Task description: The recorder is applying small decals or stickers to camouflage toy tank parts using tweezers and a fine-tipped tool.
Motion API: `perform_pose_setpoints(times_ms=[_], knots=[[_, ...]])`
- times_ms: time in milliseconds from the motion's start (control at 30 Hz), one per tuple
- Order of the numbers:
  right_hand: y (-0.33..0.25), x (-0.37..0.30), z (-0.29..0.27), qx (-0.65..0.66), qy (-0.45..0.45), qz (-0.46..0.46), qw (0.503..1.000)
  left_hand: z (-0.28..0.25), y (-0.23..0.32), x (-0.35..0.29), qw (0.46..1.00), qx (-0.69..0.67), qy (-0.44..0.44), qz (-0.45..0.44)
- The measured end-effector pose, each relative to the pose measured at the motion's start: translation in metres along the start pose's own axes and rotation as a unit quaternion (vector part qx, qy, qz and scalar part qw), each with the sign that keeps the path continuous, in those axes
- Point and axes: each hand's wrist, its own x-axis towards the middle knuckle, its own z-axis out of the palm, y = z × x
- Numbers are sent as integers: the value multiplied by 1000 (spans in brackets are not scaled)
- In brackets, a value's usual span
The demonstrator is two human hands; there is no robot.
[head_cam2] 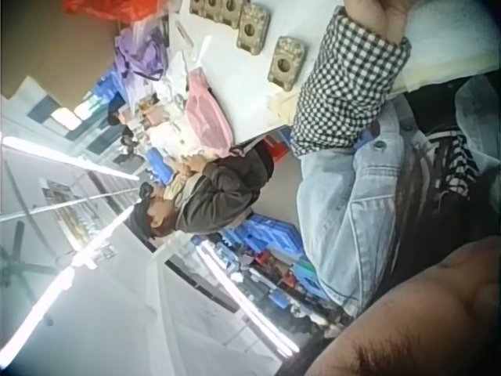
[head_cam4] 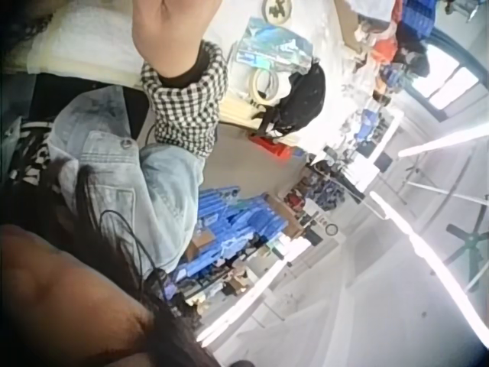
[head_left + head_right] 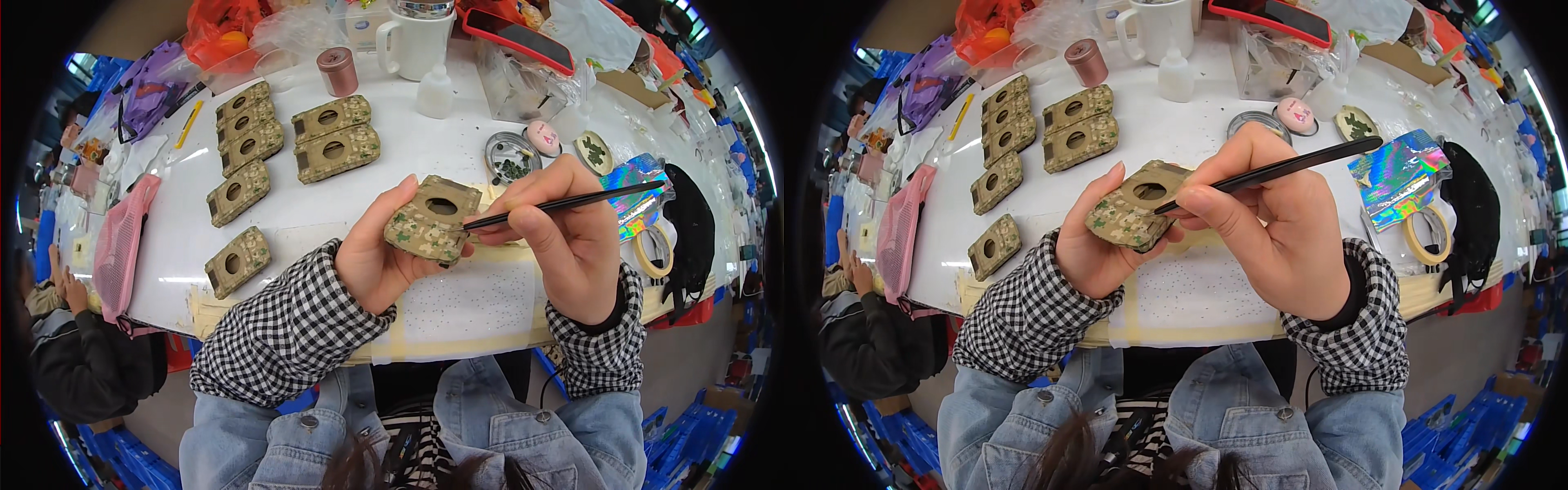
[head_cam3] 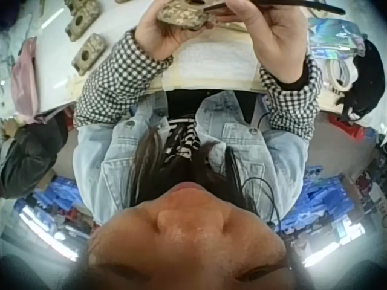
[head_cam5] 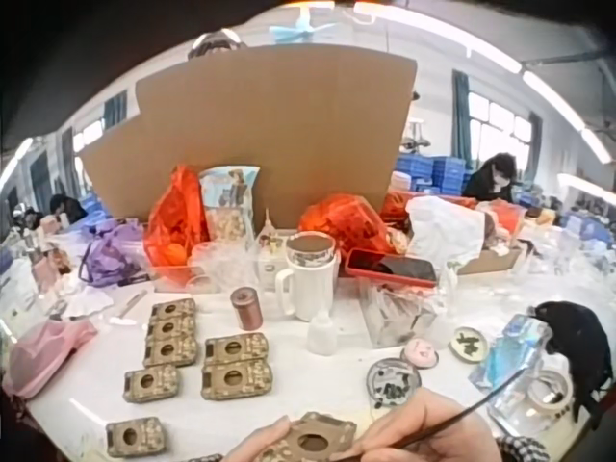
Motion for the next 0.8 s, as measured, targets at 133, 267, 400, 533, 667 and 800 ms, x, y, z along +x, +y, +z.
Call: perform_pose_setpoints(times_ms=[133, 267, 400, 533, 667, 800], knots=[[0, 0, 0, 1, -1, -2, 1000, 3, 0, -1, 1000, 2, 11, 0], [0, 0, 0, -6, -1, -9, 1000, 2, 0, 0, 1000, 8, 10, 2], [1, 0, 0, -8, -1, -10, 1000, 2, 0, 0, 1000, 15, 8, 2], [0, 0, -1, -10, 0, -10, 1000, 1, 1, 0, 1000, -13, 1, -7], [1, 0, 0, -14, -1, -9, 1000, 1, 1, -1, 1000, -31, 1, -8], [1, -1, 0, -8, 0, -10, 1000, 0, 1, -1, 1000, -28, -9, -8]])
